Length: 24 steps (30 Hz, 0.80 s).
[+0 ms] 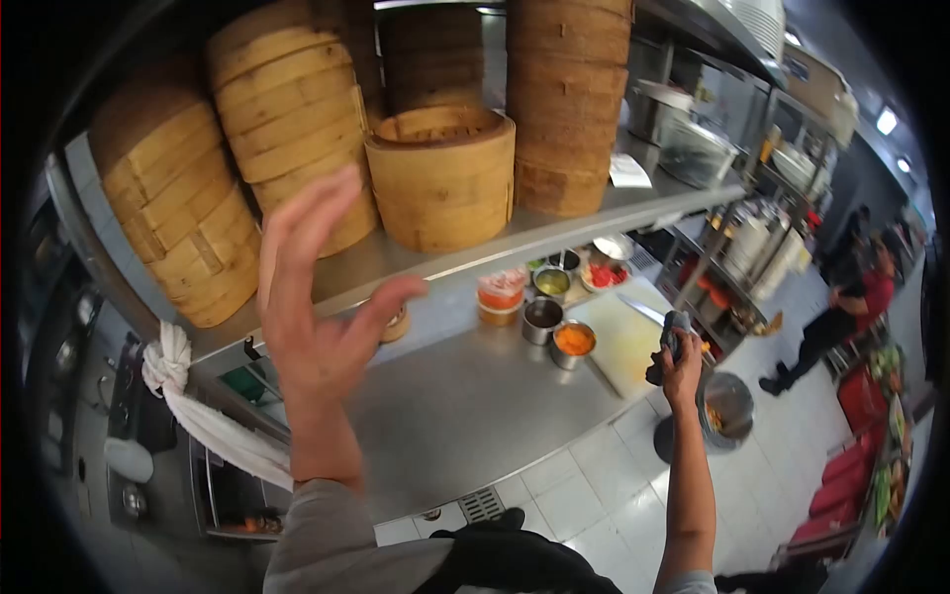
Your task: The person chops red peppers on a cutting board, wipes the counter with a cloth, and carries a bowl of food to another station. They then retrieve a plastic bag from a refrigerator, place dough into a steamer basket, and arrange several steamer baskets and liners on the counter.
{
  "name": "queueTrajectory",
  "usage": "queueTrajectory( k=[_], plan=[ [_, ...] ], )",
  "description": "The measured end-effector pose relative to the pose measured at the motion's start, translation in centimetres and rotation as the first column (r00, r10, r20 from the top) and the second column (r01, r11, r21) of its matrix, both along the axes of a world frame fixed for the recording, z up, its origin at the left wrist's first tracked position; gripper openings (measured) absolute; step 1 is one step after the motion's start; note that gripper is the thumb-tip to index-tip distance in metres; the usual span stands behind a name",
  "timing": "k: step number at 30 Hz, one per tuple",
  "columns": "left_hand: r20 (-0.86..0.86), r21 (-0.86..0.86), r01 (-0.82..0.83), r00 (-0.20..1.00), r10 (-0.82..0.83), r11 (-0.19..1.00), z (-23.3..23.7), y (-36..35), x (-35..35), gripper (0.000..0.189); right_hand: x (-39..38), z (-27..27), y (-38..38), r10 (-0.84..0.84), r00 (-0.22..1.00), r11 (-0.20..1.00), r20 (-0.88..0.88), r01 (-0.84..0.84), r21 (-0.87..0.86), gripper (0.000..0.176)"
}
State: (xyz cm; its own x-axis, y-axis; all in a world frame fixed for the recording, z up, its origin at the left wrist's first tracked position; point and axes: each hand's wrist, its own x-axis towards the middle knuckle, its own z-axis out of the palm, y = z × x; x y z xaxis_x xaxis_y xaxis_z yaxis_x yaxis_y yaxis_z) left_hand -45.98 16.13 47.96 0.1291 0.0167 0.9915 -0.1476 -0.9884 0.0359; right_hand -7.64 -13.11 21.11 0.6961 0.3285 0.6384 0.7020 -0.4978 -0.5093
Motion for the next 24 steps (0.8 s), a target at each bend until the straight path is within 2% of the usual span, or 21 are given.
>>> queueTrajectory(
  k=[1,2,3,5,6,7,9,10,12,13,14,15,16,17,19,20,22,23,24],
  plan=[
    [-0.121,0.039,-0.120,0.985,0.124,0.992,1.9,-0.4,0.0,0.073,1.4,0.3,1.4,-0.013,0.993,0.999,0.119,0.017,-0.033,0.041],
    [-0.237,0.090,-0.236,0.939,0.250,0.968,3.5,-0.6,0.2,0.075,2.7,-0.4,2.3,0.032,0.998,0.999,0.045,-0.033,0.035,0.043],
    [-0.228,0.109,-0.273,0.929,0.291,0.956,4.6,-0.6,0.8,0.075,5.1,-2.4,2.8,0.061,0.998,0.997,0.015,-0.062,0.044,0.044],
    [-0.431,0.081,-0.276,0.857,0.284,0.958,6.1,-0.5,2.3,0.078,10.1,-8.4,3.0,0.095,0.995,0.986,-0.003,-0.095,-0.135,0.049],
    [-0.478,0.101,-0.332,0.811,0.339,0.938,6.5,-0.4,3.0,0.078,12.4,-12.0,3.1,0.106,0.984,0.924,-0.144,-0.151,-0.352,0.053],
    [-0.464,0.108,-0.364,0.804,0.371,0.925,6.7,0.0,3.6,0.078,14.0,-14.4,3.3,0.079,0.958,0.806,-0.275,-0.224,-0.548,0.058],
    [-0.630,0.248,-0.445,0.601,0.492,0.860,7.1,0.8,4.4,0.073,10.2,-13.3,3.4,-0.074,0.935,0.652,-0.346,-0.217,-0.726,0.069],
    [-0.627,0.254,-0.469,0.586,0.513,0.846,7.5,0.4,4.7,0.073,9.6,-14.4,3.9,-0.045,0.937,0.650,-0.348,-0.236,-0.722,0.069],
    [-0.755,0.186,-0.501,0.477,0.449,0.845,8.4,-0.4,5.6,0.061,10.5,-15.3,5.3,-0.046,0.974,0.813,-0.223,-0.093,-0.574,0.064],
    [-0.754,0.187,-0.526,0.465,0.464,0.830,8.5,-0.7,5.8,0.061,10.3,-14.0,5.8,-0.017,0.975,0.812,-0.222,-0.116,-0.572,0.064],
    [-0.762,0.189,-0.524,0.455,0.460,0.831,8.7,-0.9,6.0,0.059,9.6,-11.3,6.0,0.211,0.919,0.855,-0.333,-0.338,-0.392,0.060],
    [-0.768,0.193,-0.520,0.448,0.458,0.832,8.9,-1.1,6.2,0.057,8.8,-8.2,6.3,0.437,0.809,0.826,-0.393,-0.534,-0.180,0.057],
    [-0.763,0.203,-0.538,0.437,0.477,0.818,9.0,-1.6,6.3,0.057,7.5,-4.3,6.5,0.543,0.746,0.775,-0.385,-0.621,-0.111,0.047],
    [-0.752,0.246,-0.557,0.407,0.519,0.793,9.0,-2.1,6.3,0.056,6.9,-0.8,6.9,0.562,0.735,0.764,-0.379,-0.637,-0.104,0.047],
    [-0.743,0.284,-0.581,0.369,0.558,0.762,8.8,-3.4,6.0,0.056,5.9,5.3,7.2,0.810,0.512,0.551,-0.286,-0.831,0.072,0.044],
    [-0.645,0.351,-0.591,0.410,0.645,0.727,8.7,-4.3,5.6,0.059,5.2,8.0,7.1,0.814,0.503,0.543,-0.291,-0.837,0.071,0.044],
    [-0.482,0.434,-0.619,0.454,0.750,0.654,8.9,-7.1,4.5,0.059,3.6,12.7,7.0,0.918,0.384,0.396,-0.104,-0.907,0.144,0.042],
    [-0.430,0.447,-0.639,0.461,0.776,0.627,9.1,-9.1,3.7,0.058,2.5,14.6,6.7,0.919,0.376,0.391,-0.121,-0.910,0.142,0.042],
    [-0.383,0.455,-0.656,0.466,0.798,0.602,9.0,-11.1,2.5,0.058,1.3,16.1,6.3,0.966,0.245,0.256,-0.087,-0.952,0.168,0.049]
  ],
)
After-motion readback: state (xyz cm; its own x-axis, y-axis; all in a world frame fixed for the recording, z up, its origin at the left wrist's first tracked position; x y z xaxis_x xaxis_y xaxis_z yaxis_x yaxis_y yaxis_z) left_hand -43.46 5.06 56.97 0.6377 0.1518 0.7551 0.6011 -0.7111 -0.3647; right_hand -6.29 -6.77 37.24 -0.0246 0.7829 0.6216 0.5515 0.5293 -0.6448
